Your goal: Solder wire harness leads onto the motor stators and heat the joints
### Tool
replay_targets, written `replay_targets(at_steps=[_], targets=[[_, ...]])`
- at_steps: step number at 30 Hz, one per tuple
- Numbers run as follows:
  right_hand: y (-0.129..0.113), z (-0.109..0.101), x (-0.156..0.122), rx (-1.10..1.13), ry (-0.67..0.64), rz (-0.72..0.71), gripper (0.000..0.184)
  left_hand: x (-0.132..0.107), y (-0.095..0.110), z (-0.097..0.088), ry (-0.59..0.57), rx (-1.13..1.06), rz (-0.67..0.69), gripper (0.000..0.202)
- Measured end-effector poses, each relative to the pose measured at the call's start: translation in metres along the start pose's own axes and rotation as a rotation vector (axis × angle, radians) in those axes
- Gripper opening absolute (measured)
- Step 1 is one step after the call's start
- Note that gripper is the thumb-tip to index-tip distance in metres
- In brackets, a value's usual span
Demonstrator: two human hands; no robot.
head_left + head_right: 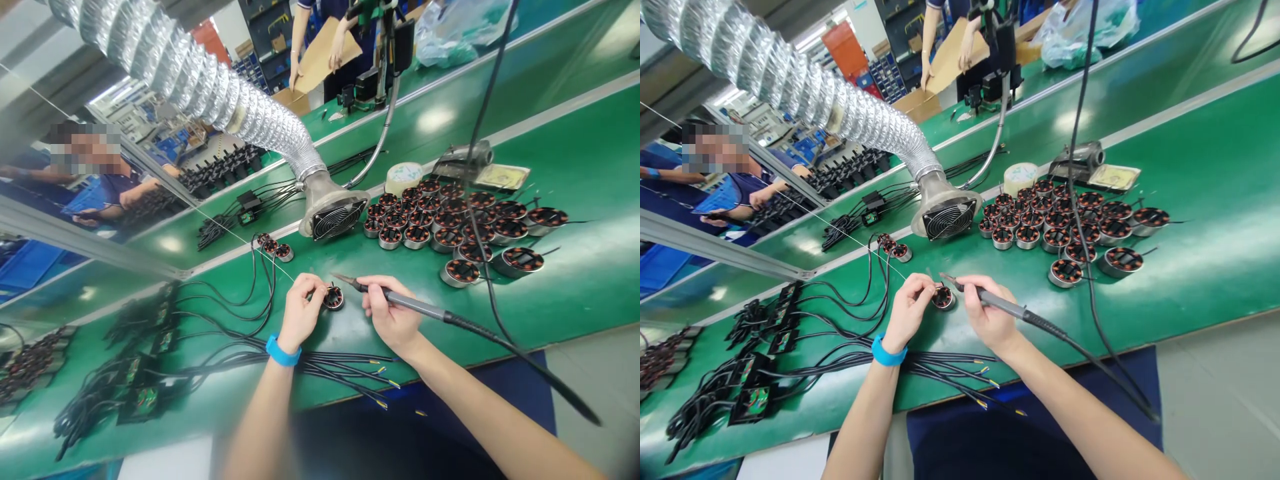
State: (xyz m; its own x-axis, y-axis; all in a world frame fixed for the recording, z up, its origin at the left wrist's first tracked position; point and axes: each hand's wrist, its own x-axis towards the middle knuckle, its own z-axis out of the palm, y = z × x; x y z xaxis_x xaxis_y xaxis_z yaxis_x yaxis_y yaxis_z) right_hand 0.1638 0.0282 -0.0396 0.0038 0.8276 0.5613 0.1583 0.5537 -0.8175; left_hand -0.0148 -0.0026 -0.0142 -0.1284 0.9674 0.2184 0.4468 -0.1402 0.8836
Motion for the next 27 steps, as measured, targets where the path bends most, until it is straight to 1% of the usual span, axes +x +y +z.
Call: replay_targets(at_steps=[4, 11, 14, 24, 27], targets=[[0.001, -0.001, -0.004, 0.048, 0.003, 0.012, 0.022, 0.001, 0.000, 0.000, -0.002, 0.002, 0.001, 0.026], [-0.008, -0.001, 0.002, -0.021, -0.026, -0.100, 0.021, 0.001, 0.000, 0.000, -0.003, -0.009, -0.002, 0.025], [-0.009, -0.002, 0.003, -0.029, -0.026, -0.118, 0.020, 0.001, -0.001, 0.000, -0.004, -0.012, -0.005, 0.026], [-0.004, -0.001, -0.001, -0.002, -0.005, -0.088, 0.019, 0.000, -0.002, 0.001, -0.005, -0.054, -0.022, 0.027], [-0.004, 0.000, -0.002, 0.008, 0.004, -0.049, 0.020, 0.000, -0.001, 0.001, 0.000, -0.035, -0.018, 0.027]])
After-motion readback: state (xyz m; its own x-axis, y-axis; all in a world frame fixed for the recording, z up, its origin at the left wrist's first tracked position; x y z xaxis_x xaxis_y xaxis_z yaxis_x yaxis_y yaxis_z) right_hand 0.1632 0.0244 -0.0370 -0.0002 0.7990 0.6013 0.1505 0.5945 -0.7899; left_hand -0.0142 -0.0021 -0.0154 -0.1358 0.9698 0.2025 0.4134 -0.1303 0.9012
